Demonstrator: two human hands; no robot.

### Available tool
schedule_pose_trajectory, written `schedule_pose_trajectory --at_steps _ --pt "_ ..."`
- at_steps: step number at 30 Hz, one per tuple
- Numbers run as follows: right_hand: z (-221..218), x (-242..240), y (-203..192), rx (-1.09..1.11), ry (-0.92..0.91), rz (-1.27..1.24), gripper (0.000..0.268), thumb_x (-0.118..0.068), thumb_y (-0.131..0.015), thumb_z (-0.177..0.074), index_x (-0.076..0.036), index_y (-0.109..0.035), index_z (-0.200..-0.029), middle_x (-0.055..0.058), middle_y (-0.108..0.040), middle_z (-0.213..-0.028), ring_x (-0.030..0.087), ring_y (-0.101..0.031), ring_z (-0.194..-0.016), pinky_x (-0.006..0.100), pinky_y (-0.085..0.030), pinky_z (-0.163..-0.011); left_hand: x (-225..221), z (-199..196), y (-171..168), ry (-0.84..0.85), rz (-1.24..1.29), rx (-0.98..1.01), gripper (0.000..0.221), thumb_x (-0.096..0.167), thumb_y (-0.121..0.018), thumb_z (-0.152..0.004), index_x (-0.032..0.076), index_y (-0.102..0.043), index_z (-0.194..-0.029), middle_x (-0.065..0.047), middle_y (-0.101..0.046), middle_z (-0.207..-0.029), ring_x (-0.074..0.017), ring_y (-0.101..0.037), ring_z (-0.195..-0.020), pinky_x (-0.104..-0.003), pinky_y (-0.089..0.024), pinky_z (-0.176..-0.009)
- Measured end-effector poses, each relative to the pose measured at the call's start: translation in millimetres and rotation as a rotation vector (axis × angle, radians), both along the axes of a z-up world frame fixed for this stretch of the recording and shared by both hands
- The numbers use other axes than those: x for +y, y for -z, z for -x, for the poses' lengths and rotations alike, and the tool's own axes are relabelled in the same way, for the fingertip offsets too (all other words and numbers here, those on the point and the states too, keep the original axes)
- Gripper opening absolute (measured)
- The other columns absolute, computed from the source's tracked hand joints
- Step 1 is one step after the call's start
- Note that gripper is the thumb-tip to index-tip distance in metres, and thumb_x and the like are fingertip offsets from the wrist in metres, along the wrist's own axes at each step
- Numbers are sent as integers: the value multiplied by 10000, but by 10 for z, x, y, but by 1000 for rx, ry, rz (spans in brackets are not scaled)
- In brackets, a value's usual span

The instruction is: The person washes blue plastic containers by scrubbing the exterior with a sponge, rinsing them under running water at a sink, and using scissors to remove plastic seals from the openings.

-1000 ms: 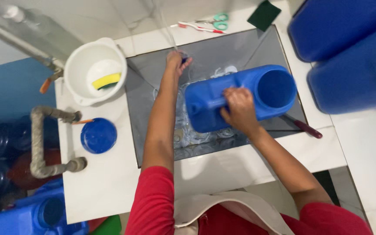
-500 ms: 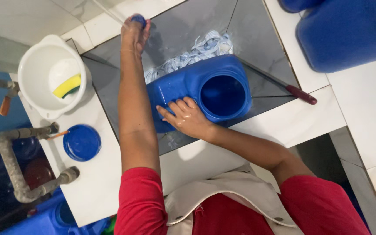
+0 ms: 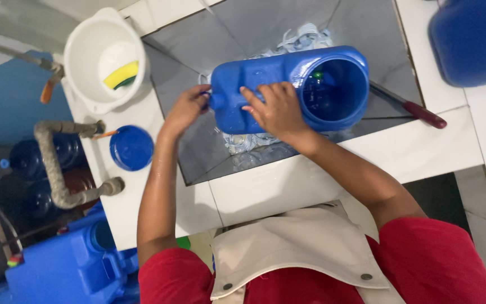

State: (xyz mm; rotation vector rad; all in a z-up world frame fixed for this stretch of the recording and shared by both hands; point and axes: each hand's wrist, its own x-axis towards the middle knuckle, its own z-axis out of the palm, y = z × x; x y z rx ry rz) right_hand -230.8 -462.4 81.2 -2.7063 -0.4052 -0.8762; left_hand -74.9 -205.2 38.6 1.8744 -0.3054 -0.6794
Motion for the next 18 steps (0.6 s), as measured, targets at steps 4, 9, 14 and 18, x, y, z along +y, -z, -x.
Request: schedule_pose_trajectory --at_steps 4,9,14,18 --pt "50 85 -9 40 9 -17 417 -395 -714 -998 -162 -707 -1343 61 -647 -1071 243 -592 -988 445 -418 -902 -179 391 -199 -107 -218 -152 499 355 -652 -931 -38 -631 -1237 -187 -762 -935 -242 -757 -759 -347 -604 -684" --pt "47 128 4 48 -28 -17 398 -401 -701 -1003 -163 -718 -1322 76 -674 -1063 244 -606 -934 445 -413 -869 -364 408 -229 -116 -626 -228 540 438 -594 -1149 -59 -759 -1020 -240 -740 -908 -351 -723 -843 -445 -552 -811" --pt "102 26 22 18 22 1 397 -404 -703 -1014 -160 -715 -1328 80 -674 -1071 248 -621 -989 448 -415 -889 -276 586 -298 139 -158 -820 417 326 -660 -956 0 -621 -1213 -253 -693 -1166 -426 -668 -1065 -481 -513 -900" --pt "160 -100 -16 13 31 9 408 -390 -723 -1007 -150 -718 -1336 81 -678 -1087 248 -622 -1002 450 -417 -901 -321 716 -503 80 -68 -735 452 290 -702 -945 23 -582 -1289 -235 -599 -1360 -433 -522 -1276 -504 -401 -1053"
